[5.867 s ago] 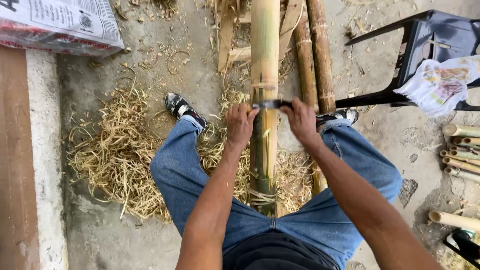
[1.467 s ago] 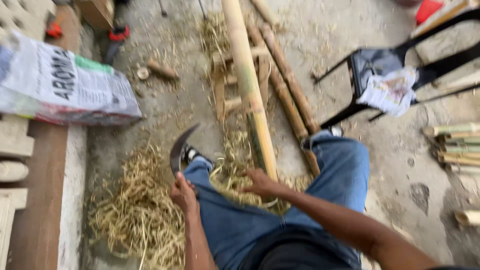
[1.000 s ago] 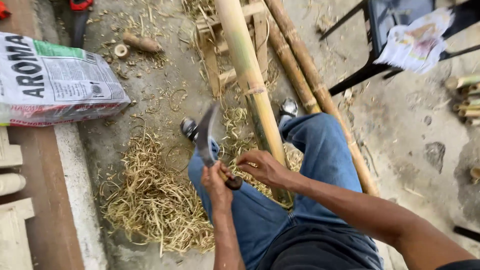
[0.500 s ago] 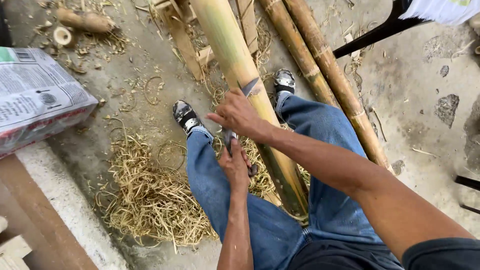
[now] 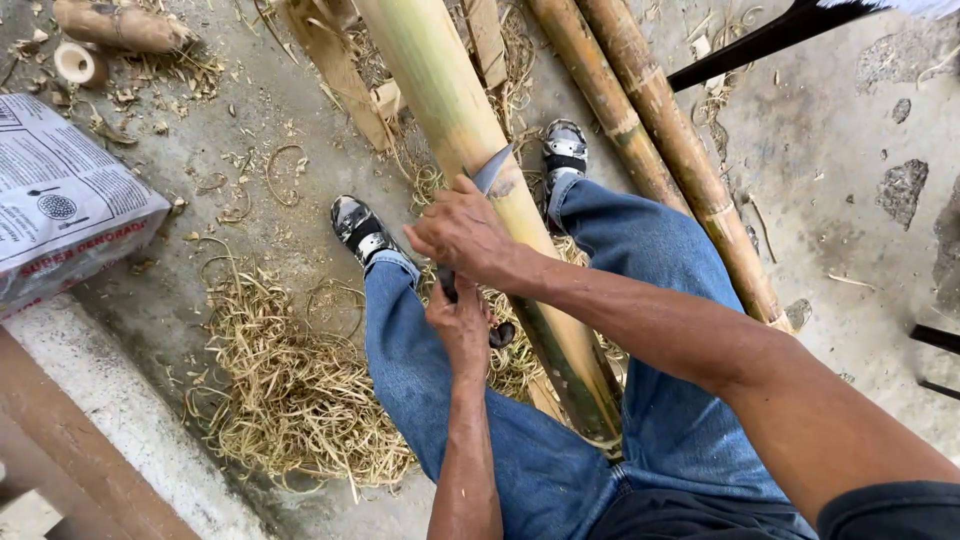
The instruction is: Using a drawknife to shave the outer layer off a bamboo pole.
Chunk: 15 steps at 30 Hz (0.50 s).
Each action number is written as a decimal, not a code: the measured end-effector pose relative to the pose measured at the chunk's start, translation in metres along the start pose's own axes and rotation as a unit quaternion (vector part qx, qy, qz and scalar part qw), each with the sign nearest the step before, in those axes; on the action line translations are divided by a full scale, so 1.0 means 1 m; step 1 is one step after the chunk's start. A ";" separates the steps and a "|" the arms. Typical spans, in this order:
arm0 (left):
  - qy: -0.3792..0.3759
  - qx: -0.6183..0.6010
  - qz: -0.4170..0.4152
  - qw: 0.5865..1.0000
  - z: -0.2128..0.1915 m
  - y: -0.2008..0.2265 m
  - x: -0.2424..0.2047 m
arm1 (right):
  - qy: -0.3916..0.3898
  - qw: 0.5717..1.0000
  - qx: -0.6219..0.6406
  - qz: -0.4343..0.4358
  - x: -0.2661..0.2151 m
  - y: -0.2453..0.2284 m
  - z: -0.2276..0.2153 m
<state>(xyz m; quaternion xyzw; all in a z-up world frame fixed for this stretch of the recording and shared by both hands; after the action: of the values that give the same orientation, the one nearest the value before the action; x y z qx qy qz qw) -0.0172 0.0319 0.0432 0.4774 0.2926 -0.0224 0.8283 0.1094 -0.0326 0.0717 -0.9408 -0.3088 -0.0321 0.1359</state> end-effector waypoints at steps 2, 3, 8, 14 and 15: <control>-0.001 0.016 0.005 1.000 -0.001 -0.008 0.005 | -0.002 1.000 -0.012 0.004 -0.001 0.005 0.006; -0.002 0.030 0.011 0.999 -0.002 -0.012 0.005 | -0.005 1.000 -0.025 0.005 -0.003 0.006 0.010; 0.010 0.042 0.019 0.999 -0.001 -0.019 0.009 | 0.029 0.999 -0.014 0.002 -0.005 0.008 0.010; 0.004 0.101 0.053 0.993 -0.005 -0.019 0.005 | 0.048 0.999 -0.024 -0.003 -0.008 0.007 0.005; -0.003 0.093 0.043 0.995 -0.005 -0.018 0.006 | 0.057 0.998 -0.025 -0.014 -0.007 0.007 0.004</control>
<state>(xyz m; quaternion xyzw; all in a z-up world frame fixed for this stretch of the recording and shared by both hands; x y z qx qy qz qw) -0.0203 0.0270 0.0244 0.5647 0.2658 -0.0151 0.7812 0.1078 -0.0407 0.0649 -0.9362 -0.3127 -0.0958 0.1289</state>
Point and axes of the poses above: each hand's wrist, its own x-axis towards the middle knuckle, its own z-axis out of the palm, y = z × x, the point moved 2 cm from there along x, towards the middle knuckle, and after that the axes turned 12 degrees about -x, right-handed, at the moved point
